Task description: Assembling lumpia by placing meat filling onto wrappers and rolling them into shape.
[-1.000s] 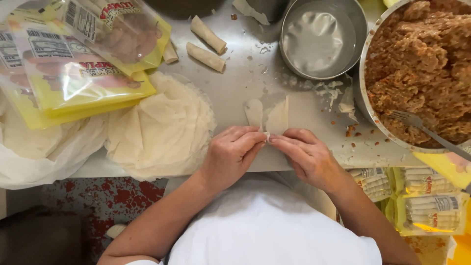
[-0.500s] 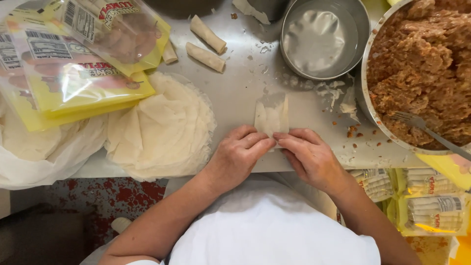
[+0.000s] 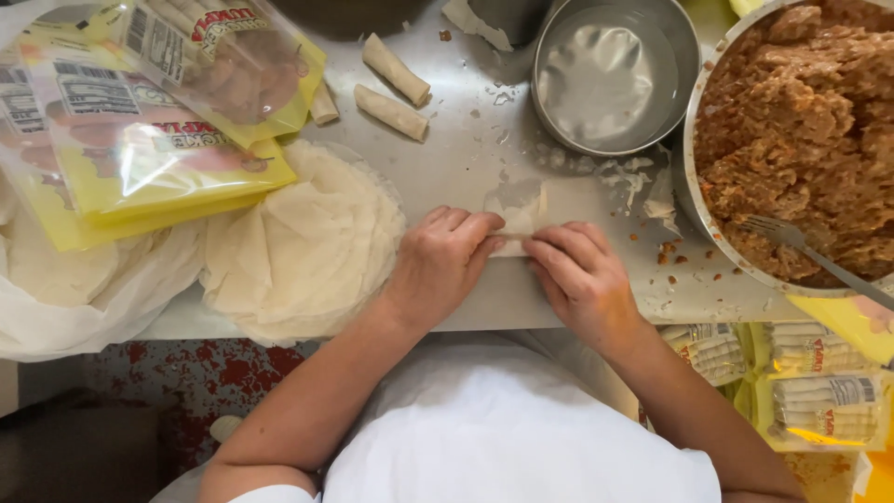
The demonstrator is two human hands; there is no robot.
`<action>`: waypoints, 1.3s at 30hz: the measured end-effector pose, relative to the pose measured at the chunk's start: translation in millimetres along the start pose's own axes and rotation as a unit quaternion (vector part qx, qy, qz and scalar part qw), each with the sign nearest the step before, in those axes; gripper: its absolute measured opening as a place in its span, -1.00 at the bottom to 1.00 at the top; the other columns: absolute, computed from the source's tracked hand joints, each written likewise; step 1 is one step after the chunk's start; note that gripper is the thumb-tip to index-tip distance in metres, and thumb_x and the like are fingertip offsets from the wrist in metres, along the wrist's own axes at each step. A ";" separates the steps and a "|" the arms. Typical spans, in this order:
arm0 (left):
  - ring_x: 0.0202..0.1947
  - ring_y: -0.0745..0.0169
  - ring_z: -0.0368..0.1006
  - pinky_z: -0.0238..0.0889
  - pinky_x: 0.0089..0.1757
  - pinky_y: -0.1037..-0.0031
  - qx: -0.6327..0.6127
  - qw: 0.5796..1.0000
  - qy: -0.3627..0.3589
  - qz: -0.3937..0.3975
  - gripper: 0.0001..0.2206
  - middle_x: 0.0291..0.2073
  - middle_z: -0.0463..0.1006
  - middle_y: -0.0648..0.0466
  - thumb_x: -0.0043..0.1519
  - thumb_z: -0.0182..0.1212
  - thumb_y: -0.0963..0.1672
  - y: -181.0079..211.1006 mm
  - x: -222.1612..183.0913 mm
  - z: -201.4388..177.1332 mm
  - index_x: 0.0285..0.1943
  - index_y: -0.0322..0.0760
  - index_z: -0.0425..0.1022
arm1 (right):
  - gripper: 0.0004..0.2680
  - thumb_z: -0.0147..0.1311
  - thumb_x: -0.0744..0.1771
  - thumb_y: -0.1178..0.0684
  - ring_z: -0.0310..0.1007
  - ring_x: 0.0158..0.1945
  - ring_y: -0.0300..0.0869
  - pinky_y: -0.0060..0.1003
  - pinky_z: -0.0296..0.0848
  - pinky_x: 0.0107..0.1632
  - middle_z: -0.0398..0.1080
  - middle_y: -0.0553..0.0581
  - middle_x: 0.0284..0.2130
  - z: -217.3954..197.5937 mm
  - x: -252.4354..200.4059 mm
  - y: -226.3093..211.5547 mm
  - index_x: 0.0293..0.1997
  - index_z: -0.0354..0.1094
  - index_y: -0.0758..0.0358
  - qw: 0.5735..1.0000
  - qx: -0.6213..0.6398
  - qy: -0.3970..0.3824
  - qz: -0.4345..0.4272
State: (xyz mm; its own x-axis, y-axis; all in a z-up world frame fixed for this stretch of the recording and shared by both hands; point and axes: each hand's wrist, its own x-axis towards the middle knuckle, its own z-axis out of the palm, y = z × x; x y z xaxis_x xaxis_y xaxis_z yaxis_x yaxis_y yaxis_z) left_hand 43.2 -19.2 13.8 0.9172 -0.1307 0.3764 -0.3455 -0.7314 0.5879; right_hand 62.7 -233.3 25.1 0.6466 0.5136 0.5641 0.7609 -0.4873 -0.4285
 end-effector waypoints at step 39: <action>-0.21 -0.11 0.57 0.45 -0.15 0.21 -0.156 0.986 -0.053 -0.025 -0.58 -0.28 0.62 -0.02 0.04 0.49 -0.19 -8.2 17.7 -27.6 0.12 -0.18 0.56 | -0.95 0.25 0.36 0.20 0.58 -0.21 -0.10 -0.20 0.53 -0.19 0.57 0.15 -0.23 -1.9 41.7 30.8 -0.15 0.60 0.20 0.950 0.211 -0.083 0.214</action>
State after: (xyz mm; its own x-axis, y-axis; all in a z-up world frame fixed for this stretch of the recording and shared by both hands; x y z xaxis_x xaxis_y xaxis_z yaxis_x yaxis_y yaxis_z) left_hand 56.8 3.0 35.4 0.9445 -0.1818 0.2737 -0.3284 -0.4991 0.8019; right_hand 113.0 -228.3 36.7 0.8745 0.4540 0.1706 0.3584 -0.3680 -0.8580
